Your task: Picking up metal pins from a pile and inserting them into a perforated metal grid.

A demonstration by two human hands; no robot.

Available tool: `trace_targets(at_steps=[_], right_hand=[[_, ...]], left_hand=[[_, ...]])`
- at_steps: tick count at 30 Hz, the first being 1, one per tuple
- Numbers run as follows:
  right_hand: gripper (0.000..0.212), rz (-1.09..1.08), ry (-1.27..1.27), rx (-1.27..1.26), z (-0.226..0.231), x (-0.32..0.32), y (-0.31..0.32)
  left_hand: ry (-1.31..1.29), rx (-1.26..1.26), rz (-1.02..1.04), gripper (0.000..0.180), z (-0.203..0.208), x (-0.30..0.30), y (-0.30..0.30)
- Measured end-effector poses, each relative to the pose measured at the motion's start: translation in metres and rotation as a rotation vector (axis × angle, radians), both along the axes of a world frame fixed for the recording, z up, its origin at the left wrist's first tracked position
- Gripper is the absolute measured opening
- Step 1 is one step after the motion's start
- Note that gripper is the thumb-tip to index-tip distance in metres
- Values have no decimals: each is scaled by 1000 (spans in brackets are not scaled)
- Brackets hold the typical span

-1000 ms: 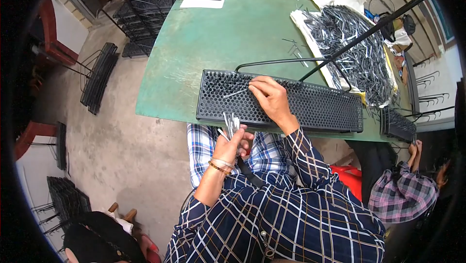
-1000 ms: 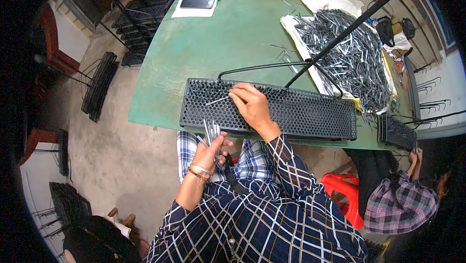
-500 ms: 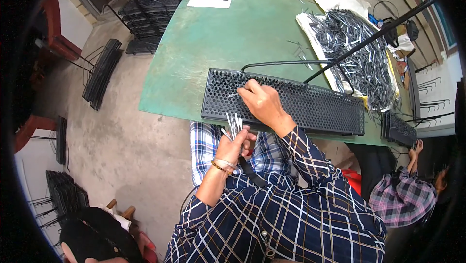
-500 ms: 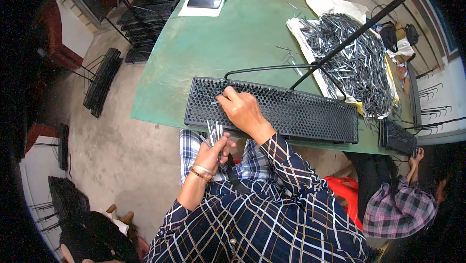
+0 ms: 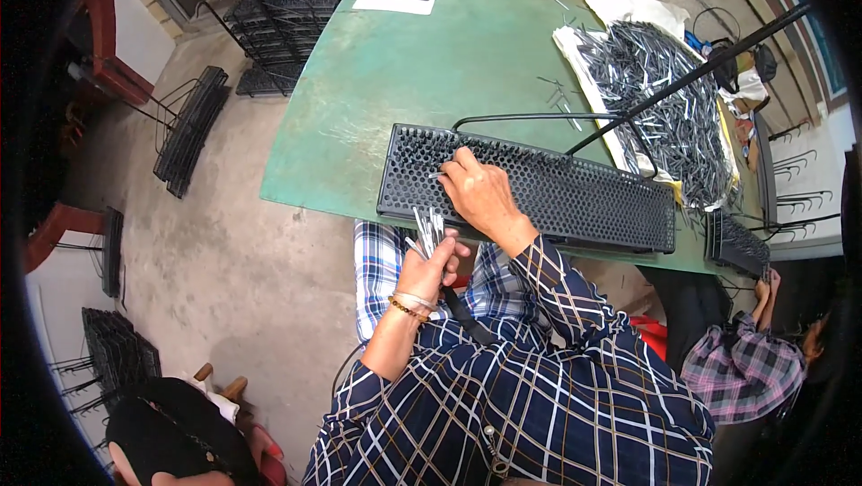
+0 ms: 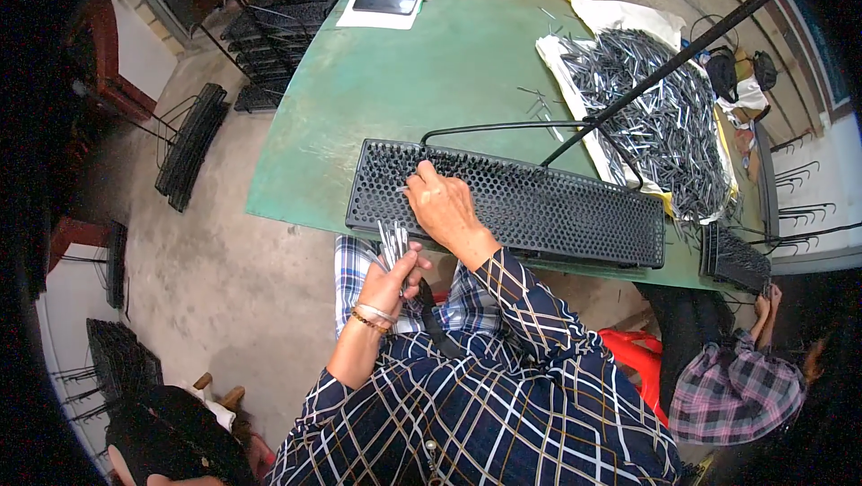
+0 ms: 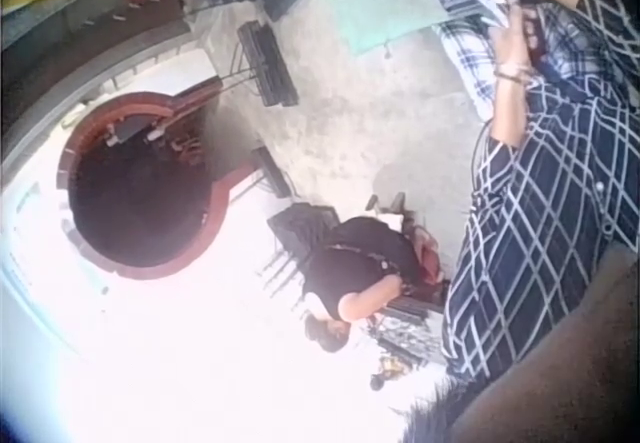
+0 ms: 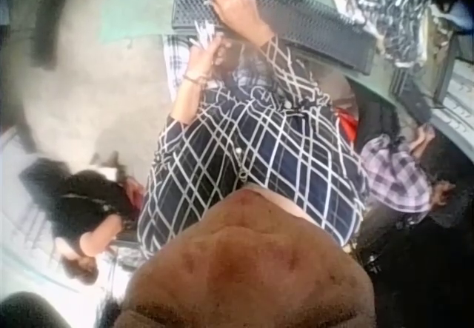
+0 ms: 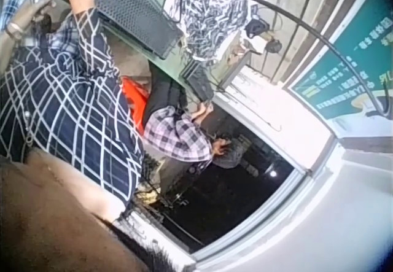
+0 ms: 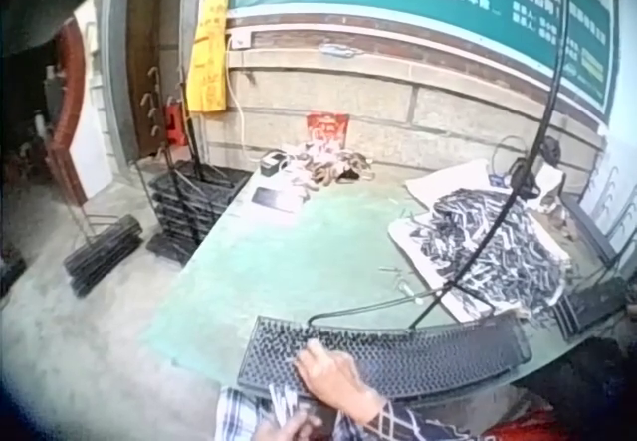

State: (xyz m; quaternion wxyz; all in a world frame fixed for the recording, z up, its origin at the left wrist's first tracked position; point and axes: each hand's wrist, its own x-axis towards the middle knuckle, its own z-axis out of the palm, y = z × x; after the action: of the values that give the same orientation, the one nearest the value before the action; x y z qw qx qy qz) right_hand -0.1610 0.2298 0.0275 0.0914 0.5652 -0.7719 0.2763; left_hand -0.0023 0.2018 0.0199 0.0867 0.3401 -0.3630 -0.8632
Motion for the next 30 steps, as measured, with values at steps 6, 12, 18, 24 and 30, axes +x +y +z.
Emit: trace_targets(at_steps=[6, 12, 18, 24, 30], right_hand=[[13, -54, -27, 71, 7, 1, 5], [13, 13, -274, 45, 1, 20, 13], [16, -28, -343, 55, 0, 20, 15], [28, -85, -334, 77, -4, 26, 17], [26, -61, -630, -103, 19, 27, 47]], left_hand=[[14, 20, -3, 21, -7, 1, -4], [8, 47, 93, 18, -11, 6, -9], [28, 39, 48, 16, -3, 2, -4], [-7, 1, 38, 15, -4, -1, 2], [-12, -30, 58, 19, 5, -7, 8]])
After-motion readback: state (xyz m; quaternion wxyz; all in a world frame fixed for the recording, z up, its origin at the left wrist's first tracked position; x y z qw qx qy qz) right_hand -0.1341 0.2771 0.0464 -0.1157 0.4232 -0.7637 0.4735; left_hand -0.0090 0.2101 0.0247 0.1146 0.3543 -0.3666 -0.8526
